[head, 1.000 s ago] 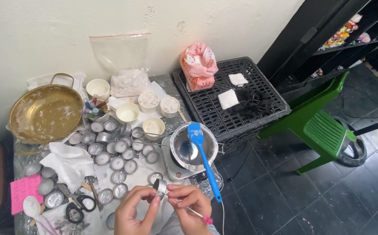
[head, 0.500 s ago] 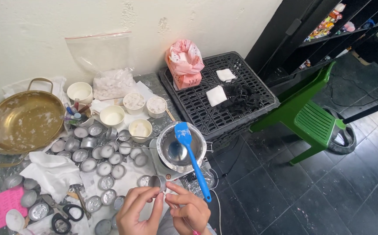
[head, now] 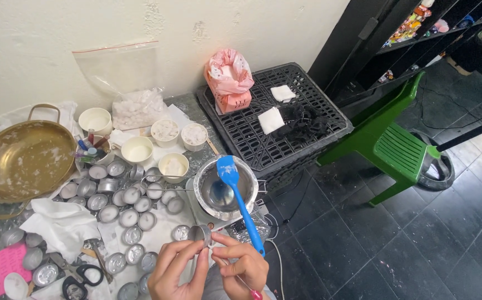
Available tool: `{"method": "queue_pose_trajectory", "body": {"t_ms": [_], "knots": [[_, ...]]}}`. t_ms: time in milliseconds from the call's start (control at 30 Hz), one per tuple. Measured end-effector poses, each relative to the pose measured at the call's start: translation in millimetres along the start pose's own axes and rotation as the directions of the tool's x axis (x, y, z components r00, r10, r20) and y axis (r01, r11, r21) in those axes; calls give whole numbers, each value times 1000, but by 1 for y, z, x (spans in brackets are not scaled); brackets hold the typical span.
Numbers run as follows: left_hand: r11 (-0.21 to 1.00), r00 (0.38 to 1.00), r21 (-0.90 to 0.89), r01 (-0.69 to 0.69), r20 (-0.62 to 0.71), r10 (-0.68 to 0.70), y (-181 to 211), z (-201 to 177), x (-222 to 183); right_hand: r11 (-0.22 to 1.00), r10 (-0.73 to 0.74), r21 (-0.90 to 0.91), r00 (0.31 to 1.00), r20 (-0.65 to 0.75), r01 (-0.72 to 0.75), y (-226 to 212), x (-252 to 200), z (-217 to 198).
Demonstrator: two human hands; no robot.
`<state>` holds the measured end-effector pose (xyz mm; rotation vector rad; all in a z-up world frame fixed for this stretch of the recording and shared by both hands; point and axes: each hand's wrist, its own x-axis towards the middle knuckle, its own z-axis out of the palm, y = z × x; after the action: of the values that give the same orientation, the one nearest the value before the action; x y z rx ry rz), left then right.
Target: Cleaning and wiping small metal candle tins with a white cloth at a production table.
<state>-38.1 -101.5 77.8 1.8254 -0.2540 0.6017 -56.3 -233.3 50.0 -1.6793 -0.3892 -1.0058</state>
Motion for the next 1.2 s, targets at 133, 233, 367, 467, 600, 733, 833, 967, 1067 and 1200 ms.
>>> {"method": "queue_pose_trajectory", "body": {"t_ms": [133, 233, 367, 467, 600, 733, 833, 967, 1067, 1200], "knots": [[1000, 1000, 4, -29, 6, 29, 3, 1, 2, 999, -25, -26, 1000, -2, 25, -1, 2, 0], [997, 998, 26, -67, 20, 66, 2, 0, 1, 999, -37, 8, 999, -9, 37, -4, 8, 3], [994, 994, 11, -109, 9, 108, 0, 0, 1, 999, 22, 24, 999, -43, -21, -5, 12, 5], [995, 995, -6, -97, 5, 97, 3, 0, 1, 997, 35, 66, 999, -34, -33, -3, 11, 3], [999, 999, -3, -53, -5, 53, 0, 1, -1, 999, 9, 47, 999, -35, -7, -5, 8, 4], [997, 997, 18, -77, 10, 77, 1, 2, 1, 999, -20, 25, 999, -47, 21, -5, 12, 6], [992, 992, 5, -128, 1, 128, -7, 3, -1, 999, -8, 44, 999, -50, 10, -4, 11, 9], [983, 983, -2, -184, -25, 184, -15, 4, -1, 984, 137, 123, 986, -93, -125, -2, 13, 13], [998, 1000, -49, -30, -7, 30, -17, -2, -2, 961, 252, 143, 962, -103, -237, -7, 31, 11], [788, 956, -541, 293, 164, -243, -87, -1, -25, 894, 437, -44, 888, -145, -447, -20, 85, 12]]}}
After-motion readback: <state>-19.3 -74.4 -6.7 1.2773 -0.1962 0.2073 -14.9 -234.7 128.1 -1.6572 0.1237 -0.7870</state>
